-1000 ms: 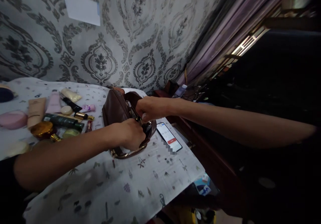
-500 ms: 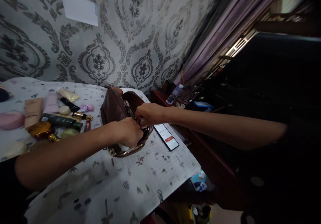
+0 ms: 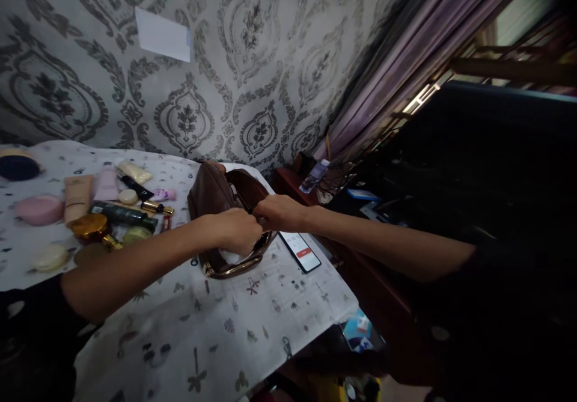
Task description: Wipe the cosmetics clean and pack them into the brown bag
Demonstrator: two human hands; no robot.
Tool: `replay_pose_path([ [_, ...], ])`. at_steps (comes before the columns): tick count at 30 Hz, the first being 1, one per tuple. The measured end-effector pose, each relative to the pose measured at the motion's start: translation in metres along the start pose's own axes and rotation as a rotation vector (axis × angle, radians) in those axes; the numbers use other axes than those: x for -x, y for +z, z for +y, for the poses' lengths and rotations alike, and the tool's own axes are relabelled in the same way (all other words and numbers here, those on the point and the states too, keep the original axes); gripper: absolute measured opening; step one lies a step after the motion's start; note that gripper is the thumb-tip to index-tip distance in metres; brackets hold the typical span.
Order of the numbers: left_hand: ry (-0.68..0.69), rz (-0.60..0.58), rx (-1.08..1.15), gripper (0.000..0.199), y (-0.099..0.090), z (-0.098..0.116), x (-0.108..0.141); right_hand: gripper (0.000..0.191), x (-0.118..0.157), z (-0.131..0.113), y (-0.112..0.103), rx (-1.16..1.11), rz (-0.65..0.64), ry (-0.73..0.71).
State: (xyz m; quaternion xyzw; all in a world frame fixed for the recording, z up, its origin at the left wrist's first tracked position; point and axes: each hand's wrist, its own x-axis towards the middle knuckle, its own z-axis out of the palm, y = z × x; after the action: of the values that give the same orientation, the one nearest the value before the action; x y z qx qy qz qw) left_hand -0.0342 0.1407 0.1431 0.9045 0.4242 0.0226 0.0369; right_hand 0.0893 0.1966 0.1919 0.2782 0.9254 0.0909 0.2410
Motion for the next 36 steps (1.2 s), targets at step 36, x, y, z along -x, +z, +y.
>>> replay_pose_path([
  [36,-0.62,0.521,0.73,0.036,0.142,0.012,0.193,0.026,0.032,0.008,0.023,0.213,0.096,-0.327],
])
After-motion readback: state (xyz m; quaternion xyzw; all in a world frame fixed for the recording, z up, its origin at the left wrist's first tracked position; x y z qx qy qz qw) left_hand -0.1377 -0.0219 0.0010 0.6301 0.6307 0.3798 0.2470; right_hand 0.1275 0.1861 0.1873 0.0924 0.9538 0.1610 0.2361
